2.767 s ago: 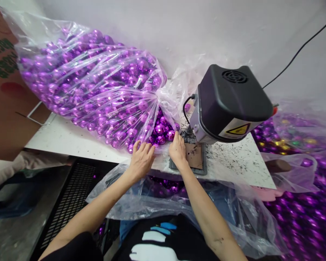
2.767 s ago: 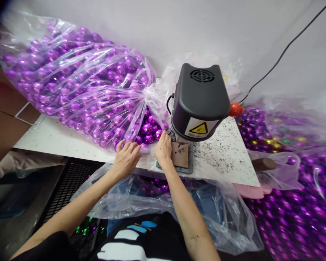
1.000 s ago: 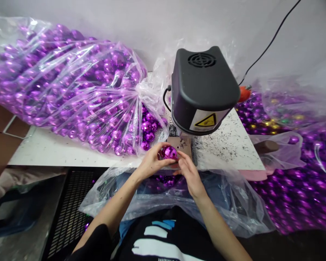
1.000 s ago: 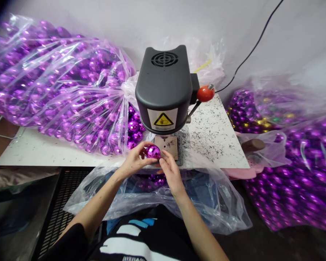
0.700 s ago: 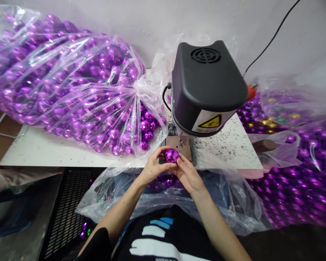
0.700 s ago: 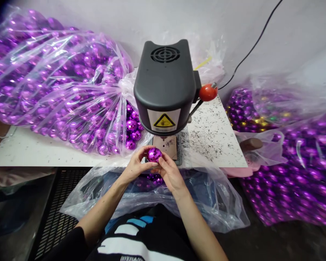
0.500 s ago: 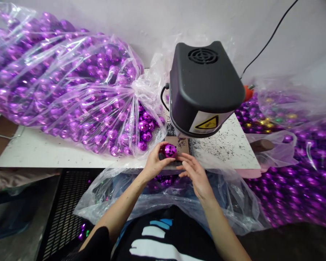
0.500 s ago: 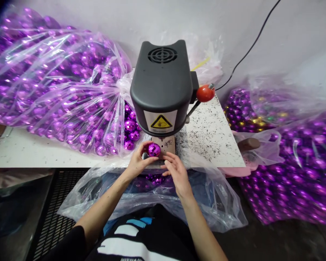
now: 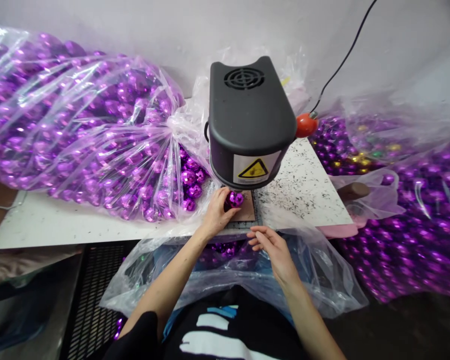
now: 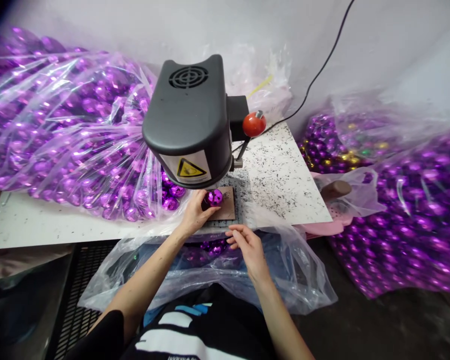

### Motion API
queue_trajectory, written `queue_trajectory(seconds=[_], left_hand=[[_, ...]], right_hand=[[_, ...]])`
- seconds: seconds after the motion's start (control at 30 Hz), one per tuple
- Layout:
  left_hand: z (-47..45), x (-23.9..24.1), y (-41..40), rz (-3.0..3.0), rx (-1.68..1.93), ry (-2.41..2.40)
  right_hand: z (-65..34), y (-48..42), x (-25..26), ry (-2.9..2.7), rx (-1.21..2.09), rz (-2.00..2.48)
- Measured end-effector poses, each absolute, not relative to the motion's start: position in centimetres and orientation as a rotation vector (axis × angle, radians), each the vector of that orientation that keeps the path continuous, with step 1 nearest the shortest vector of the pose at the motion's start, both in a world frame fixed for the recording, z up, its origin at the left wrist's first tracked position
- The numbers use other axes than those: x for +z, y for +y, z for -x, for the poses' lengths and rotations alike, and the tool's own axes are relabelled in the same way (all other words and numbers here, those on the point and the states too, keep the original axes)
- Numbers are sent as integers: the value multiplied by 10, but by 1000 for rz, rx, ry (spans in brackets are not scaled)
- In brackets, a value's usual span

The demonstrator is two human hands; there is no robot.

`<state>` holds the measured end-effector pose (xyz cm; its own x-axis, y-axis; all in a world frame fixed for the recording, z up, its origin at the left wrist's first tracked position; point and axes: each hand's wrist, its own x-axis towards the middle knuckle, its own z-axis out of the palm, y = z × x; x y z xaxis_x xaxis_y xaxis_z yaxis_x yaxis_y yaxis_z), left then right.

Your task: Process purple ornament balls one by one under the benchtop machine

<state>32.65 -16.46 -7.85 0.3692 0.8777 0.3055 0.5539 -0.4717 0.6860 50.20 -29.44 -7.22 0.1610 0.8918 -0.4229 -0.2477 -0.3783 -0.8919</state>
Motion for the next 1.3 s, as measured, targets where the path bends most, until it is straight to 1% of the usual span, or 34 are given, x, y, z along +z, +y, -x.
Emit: queue_trajectory(seconds=[0.2,0.33,0.57,0.77,0.9,1.17,1.3], left_hand=[[-331,-79,-168,-2179,883,1185],[-331,-83,-168,-2051,984,1211],[-313,-82,-160,-1783,993,1414],[-305,-74,-152,-1533,913,1234],[-312,-72,-155,-1653,885,1293],[-328,-74,-171,-2175,922,1273],[-333,-81,-180,-2275,962,1284]], right_hand=[[-507,-295,-65,-690,1411,1450],[-509,-296,-60,-713,1376,1477],[-511,-296,-56,-739,1347,1507],[-511,-296,-58,-759,1353,1504],[-512,-298,-60,-758,1345,1495],[-515,-300,-64,-750,1326,1502],[-516,-300,-64,-747,1312,1510]])
